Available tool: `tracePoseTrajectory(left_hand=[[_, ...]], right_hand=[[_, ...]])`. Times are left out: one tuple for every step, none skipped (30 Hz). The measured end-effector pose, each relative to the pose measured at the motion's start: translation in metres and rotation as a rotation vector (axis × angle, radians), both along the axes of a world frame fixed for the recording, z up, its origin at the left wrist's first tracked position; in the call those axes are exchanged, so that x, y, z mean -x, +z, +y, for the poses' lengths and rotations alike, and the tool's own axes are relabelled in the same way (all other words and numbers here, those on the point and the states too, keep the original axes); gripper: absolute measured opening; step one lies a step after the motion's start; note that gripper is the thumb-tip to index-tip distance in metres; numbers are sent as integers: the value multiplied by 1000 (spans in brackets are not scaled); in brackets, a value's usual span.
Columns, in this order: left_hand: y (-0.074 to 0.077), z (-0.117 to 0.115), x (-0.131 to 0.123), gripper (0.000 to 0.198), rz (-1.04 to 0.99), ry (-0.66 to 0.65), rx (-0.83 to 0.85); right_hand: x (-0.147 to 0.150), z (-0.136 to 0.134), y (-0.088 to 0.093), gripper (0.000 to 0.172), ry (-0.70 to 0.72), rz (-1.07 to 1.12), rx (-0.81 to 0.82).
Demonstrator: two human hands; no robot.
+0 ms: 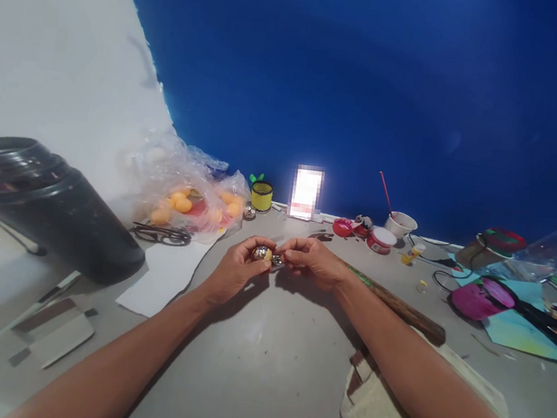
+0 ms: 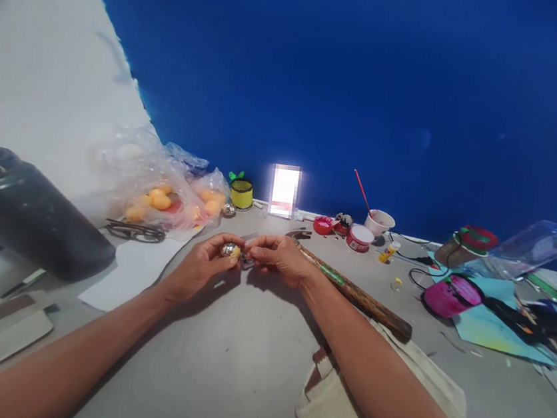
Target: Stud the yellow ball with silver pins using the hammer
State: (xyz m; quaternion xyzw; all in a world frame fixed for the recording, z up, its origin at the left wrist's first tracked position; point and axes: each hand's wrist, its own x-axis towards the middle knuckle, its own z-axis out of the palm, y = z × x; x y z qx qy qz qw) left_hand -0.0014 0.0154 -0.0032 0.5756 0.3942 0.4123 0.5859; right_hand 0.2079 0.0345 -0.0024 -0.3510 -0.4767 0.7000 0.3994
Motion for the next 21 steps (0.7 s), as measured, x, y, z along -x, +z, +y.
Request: tracePoseTrajectory(left_hand=[[0, 0, 0, 38, 6, 0, -1], [0, 0, 0, 40, 12, 0, -4], [0, 0, 0, 42, 21, 4, -11], [0, -1, 0, 46, 37, 14, -25], [0, -1, 0, 49, 63, 27, -49], [-1, -1, 0, 51, 98, 39, -79], [-1, -1, 0, 50, 140, 45, -111], [-1, -1, 0, 46, 183, 46, -142], [-1, -1, 0, 41, 221, 44, -167], [-1, -2, 0, 36, 250, 42, -187], [-1, -2, 0, 31, 270, 44, -203], [-1, -2, 0, 28, 282, 51, -217], [-1, -1, 0, 26, 287, 60, -227], [-1, -1, -1, 24, 284, 66, -230], [-2, 0, -1, 25, 273, 67, -227], [-2, 0, -1, 27, 257, 70, -220], [-4, 1, -1, 31, 243, 73, -212], [-5, 1, -1, 33, 239, 78, -208], [-6, 1, -2, 34, 246, 83, -210], [-7, 1, -2, 34, 260, 88, -220], [-8, 1, -2, 32, 281, 95, -236]], right_hand=[[0, 0, 0, 45, 10, 3, -4], [0, 0, -1, 43, 17, 0, -11], [0, 0, -1, 42, 21, -7, -20], [0, 0, -2, 40, 26, -18, -29], [1, 0, -2, 39, 28, -26, -38], [2, 0, -3, 38, 27, -32, -45], [3, -1, -4, 38, 23, -36, -53], [4, -1, -4, 37, 17, -42, -60], [4, -1, -5, 37, 12, -48, -66], [5, -1, -5, 36, 9, -52, -72], [5, 0, -6, 35, 6, -54, -79], [5, 0, -6, 34, 4, -55, -85], [5, 0, -6, 34, -1, -54, -90], [5, 0, -5, 33, -11, -51, -91], [6, 0, -5, 33, -22, -49, -90], [6, -1, -4, 34, -28, -48, -89], [7, -2, -3, 34, -30, -47, -88], [8, -3, -2, 34, -28, -46, -89], [9, -4, -2, 34, -24, -46, -92], [11, -6, -1, 34, -20, -48, -95], [13, -7, -1, 34, -20, -51, -98]])
